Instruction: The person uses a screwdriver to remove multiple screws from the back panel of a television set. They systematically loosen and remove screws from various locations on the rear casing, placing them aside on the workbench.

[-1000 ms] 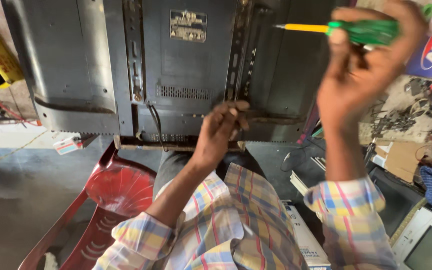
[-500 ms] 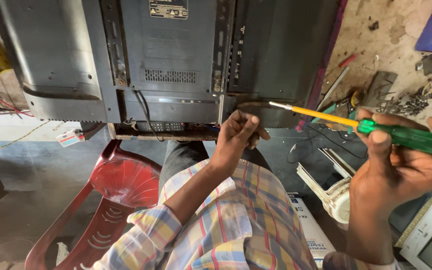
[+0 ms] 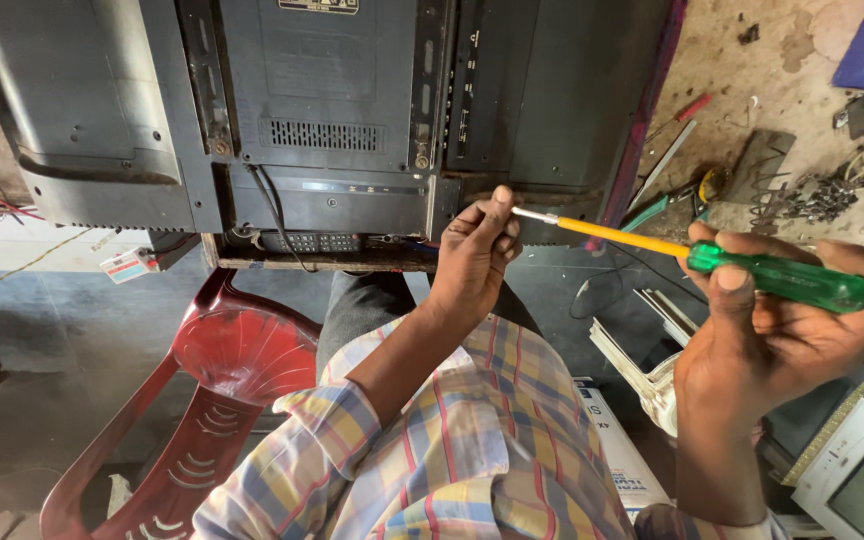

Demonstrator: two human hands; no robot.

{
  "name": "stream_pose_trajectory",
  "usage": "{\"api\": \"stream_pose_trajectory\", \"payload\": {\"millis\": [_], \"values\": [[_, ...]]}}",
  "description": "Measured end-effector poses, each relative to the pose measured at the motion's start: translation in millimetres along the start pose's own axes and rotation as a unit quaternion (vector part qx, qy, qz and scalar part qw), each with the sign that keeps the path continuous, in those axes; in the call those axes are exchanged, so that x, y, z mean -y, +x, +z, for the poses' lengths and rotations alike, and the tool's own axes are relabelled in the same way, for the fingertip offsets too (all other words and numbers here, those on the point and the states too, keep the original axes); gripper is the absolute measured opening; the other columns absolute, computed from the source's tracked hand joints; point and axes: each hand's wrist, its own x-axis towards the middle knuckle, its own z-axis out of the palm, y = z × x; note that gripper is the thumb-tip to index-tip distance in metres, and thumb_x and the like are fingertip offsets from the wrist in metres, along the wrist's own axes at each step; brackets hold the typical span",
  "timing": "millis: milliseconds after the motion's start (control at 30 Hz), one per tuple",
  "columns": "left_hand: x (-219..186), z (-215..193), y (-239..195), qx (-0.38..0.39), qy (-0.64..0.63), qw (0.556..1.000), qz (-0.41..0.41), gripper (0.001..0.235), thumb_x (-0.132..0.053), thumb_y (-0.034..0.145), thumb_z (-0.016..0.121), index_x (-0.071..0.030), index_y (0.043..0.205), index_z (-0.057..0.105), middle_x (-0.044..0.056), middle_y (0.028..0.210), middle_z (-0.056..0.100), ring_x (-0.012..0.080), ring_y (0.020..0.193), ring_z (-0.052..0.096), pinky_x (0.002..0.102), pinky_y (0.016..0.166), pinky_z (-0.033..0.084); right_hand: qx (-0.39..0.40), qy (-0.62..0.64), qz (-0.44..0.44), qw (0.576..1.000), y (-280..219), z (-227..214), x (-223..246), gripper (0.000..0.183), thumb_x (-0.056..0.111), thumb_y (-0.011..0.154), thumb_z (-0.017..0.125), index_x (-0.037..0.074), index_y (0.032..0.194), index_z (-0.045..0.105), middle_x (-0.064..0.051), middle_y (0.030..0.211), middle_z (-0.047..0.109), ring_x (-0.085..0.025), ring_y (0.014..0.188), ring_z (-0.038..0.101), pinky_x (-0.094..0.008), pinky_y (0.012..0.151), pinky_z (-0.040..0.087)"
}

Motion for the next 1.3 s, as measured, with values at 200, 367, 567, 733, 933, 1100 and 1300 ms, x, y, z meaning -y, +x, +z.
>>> {"api": "stream_pose_trajectory", "payload": {"millis": [200,367,567,733,933,1100,1300], "values": [[-4,4,4,-0.016,-0.013,0.999,-0.033,0.030,-0.037,0.098,0.069,-0.010,0.085,0.069,-0.003,0.063,0.058,0.0038,0.051,0.045,0.020,0.049,0.038,0.012,-0.013,-0.009,1.000,-1,1,0,0.048,0.001,0.120,0.075,0.009,0.144,0.034,-0.022,0.115,0.068,-0.029,0.106,0.072,-0.039,0.103,0.063],[-4,6,4,-0.010,-0.010,0.999,-0.030,0.032,-0.039,0.098,0.070,-0.011,0.083,0.068,-0.003,0.061,0.057,0.0037,0.049,0.044,0.020,0.047,0.036,0.021,-0.049,-0.021,0.998,-2,3,-1,0.048,0.005,0.119,0.074,0.010,0.143,0.033,-0.020,0.115,0.068,-0.027,0.108,0.072,-0.036,0.102,0.061],[3,9,9,-0.092,-0.020,0.995,-0.019,0.037,-0.043,0.094,0.075,-0.015,0.077,0.059,-0.004,0.061,0.054,0.0044,0.049,0.045,0.021,0.047,0.037,0.034,-0.098,-0.046,0.994,-11,6,-3,0.045,0.002,0.121,0.070,0.011,0.142,0.030,-0.019,0.117,0.066,-0.025,0.113,0.070,-0.037,0.109,0.058],[6,10,11,-0.114,-0.003,0.993,-0.009,0.036,-0.043,0.094,0.075,-0.011,0.080,0.062,-0.004,0.060,0.053,0.0040,0.048,0.043,0.021,0.045,0.037,0.047,-0.125,-0.057,0.989,-18,12,-1,0.046,-0.002,0.121,0.068,0.010,0.140,0.029,-0.024,0.121,0.065,-0.025,0.112,0.070,-0.036,0.108,0.060],[7,12,7,-0.037,-0.105,0.994,-0.002,0.019,-0.019,0.101,0.064,-0.005,0.111,0.069,-0.004,0.071,0.058,0.0040,0.060,0.049,0.023,0.059,0.045,0.072,-0.160,-0.122,0.977,-10,36,-9,0.043,0.005,0.119,0.067,0.009,0.135,0.028,-0.030,0.127,0.067,-0.031,0.115,0.071,-0.038,0.106,0.067],[3,13,3,0.008,-0.142,0.990,-0.008,0.022,-0.014,0.105,0.056,-0.006,0.125,0.061,-0.003,0.071,0.056,0.0047,0.062,0.051,0.024,0.062,0.044,0.107,-0.191,-0.188,0.957,1,56,-20,0.043,0.004,0.114,0.062,0.006,0.137,0.026,-0.030,0.125,0.063,-0.035,0.115,0.072,-0.041,0.100,0.067],[-4,15,5,0.068,-0.196,0.978,-0.015,0.001,-0.012,0.109,0.054,-0.013,0.108,0.053,-0.003,0.073,0.055,0.0059,0.062,0.049,0.027,0.067,0.046,0.147,-0.198,-0.200,0.948,7,67,-26,0.043,-0.003,0.111,0.062,0.005,0.135,0.027,-0.028,0.129,0.060,-0.038,0.115,0.071,-0.044,0.100,0.066]]}}
